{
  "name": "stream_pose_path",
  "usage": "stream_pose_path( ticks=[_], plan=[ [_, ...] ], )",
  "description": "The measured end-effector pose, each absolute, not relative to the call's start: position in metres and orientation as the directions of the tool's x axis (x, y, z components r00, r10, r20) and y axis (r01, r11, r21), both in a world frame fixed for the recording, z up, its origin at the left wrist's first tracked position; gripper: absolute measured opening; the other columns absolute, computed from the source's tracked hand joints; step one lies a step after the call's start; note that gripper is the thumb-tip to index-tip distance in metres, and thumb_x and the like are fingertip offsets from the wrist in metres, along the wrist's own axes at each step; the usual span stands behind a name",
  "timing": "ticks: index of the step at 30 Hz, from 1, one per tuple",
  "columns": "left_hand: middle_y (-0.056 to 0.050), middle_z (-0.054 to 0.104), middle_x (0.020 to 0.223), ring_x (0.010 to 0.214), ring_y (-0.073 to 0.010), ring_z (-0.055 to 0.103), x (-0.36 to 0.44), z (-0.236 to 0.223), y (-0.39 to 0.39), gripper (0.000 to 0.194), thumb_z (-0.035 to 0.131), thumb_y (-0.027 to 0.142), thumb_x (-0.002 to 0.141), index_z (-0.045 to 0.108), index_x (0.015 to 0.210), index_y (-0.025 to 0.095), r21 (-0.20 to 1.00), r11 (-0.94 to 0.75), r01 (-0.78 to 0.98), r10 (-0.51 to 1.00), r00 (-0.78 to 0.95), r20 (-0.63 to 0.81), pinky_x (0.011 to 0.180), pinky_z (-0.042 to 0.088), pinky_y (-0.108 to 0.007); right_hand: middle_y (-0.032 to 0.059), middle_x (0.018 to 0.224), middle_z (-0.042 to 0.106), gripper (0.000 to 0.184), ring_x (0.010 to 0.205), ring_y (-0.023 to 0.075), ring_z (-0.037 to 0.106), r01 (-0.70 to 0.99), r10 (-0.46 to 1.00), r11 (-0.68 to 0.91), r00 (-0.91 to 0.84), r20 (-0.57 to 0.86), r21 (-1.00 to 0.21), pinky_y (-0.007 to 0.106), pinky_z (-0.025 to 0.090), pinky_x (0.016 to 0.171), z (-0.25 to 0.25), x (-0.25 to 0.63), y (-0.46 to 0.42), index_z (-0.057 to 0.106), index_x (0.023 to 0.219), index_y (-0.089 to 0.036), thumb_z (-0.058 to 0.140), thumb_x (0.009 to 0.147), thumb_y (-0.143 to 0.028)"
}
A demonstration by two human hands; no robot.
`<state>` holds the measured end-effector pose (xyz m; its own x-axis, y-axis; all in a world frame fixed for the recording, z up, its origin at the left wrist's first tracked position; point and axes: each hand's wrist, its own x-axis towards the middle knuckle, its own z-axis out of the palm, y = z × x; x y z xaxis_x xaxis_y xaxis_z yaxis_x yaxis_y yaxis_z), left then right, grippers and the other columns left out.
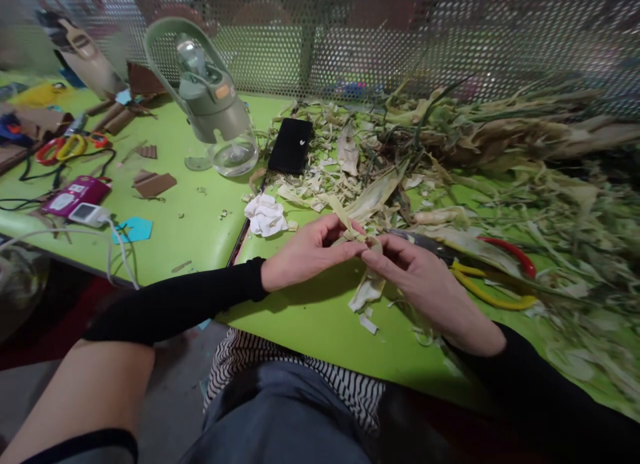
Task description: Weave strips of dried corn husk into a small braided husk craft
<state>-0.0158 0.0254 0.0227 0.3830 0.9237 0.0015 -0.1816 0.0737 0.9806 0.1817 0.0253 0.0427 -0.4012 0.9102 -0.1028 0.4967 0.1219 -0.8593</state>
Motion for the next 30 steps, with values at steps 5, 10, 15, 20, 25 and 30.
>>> stream_pose_path(
  ticks=[5, 10, 15, 20, 25, 30],
  plan=[
    [0.003, 0.057, 0.083, 0.069, -0.0075, 0.045, -0.017, 0.022, 0.025, 0.032, 0.071, 0.035, 0.086, 0.060, 0.108, 0.015, 0.992, 0.067, -0.105, 0.924, 0.383, -0.022, 0.066, 0.038, -0.024, -0.0032, 0.065, 0.051, 0.043, 0.057, 0.0115, 0.044, 0.361, 0.881, 0.002, -0.441, -0.169, -0.933, 0.025, 0.038, 0.051, 0.047, 0.180, 0.023, 0.057, 0.072, -0.021, 0.072, 0.083, -0.060],
    [0.001, 0.061, 0.086, 0.072, -0.0079, 0.051, -0.020, 0.026, 0.026, 0.023, 0.068, 0.029, 0.089, 0.060, 0.104, 0.014, 0.985, 0.002, -0.170, 0.904, 0.423, 0.071, 0.068, 0.041, -0.023, -0.0023, 0.067, 0.054, 0.039, 0.056, 0.0116, 0.048, 0.295, 0.793, -0.151, -0.534, -0.293, -0.944, 0.025, 0.040, 0.050, 0.054, 0.187, 0.026, 0.057, 0.074, -0.021, 0.075, 0.083, -0.054],
    [0.000, 0.061, 0.090, 0.077, -0.0088, 0.053, -0.025, 0.032, 0.029, 0.021, 0.067, 0.031, 0.090, 0.060, 0.102, 0.015, 0.991, -0.054, -0.122, 0.889, 0.447, 0.103, 0.073, 0.043, -0.023, -0.0060, 0.062, 0.045, 0.040, 0.052, 0.0084, 0.039, 0.361, 0.742, -0.107, -0.591, -0.316, -0.927, 0.022, 0.034, 0.047, 0.058, 0.194, 0.032, 0.056, 0.073, -0.021, 0.077, 0.081, -0.054],
    [-0.002, 0.063, 0.087, 0.078, -0.0104, 0.054, -0.028, 0.038, 0.027, 0.028, 0.057, 0.042, 0.097, 0.064, 0.101, 0.015, 0.999, -0.040, -0.032, 0.897, 0.438, 0.050, 0.074, 0.042, -0.025, -0.0037, 0.064, 0.045, 0.042, 0.054, 0.0106, 0.040, 0.402, 0.819, 0.058, -0.543, -0.186, -0.914, 0.025, 0.033, 0.046, 0.063, 0.188, 0.024, 0.054, 0.071, -0.022, 0.060, 0.093, -0.057],
    [0.002, 0.055, 0.074, 0.072, -0.0089, 0.050, -0.029, 0.040, 0.023, 0.034, 0.050, 0.042, 0.100, 0.070, 0.096, 0.015, 0.998, 0.029, -0.048, 0.874, 0.486, -0.002, 0.071, 0.037, -0.024, 0.0000, 0.068, 0.050, 0.045, 0.061, 0.0142, 0.045, 0.377, 0.821, 0.215, -0.570, -0.043, -0.901, 0.031, 0.036, 0.056, 0.060, 0.193, 0.023, 0.052, 0.064, -0.021, 0.057, 0.096, -0.051],
    [0.002, 0.048, 0.074, 0.069, -0.0093, 0.043, -0.031, 0.036, 0.025, 0.035, 0.055, 0.047, 0.098, 0.071, 0.095, 0.016, 0.993, 0.101, -0.067, 0.858, 0.511, -0.053, 0.065, 0.032, -0.025, -0.0023, 0.062, 0.042, 0.049, 0.058, 0.0143, 0.039, 0.239, 0.856, 0.084, -0.514, -0.052, -0.967, 0.033, 0.029, 0.056, 0.050, 0.201, 0.023, 0.046, 0.057, -0.021, 0.063, 0.090, -0.053]
  ],
)
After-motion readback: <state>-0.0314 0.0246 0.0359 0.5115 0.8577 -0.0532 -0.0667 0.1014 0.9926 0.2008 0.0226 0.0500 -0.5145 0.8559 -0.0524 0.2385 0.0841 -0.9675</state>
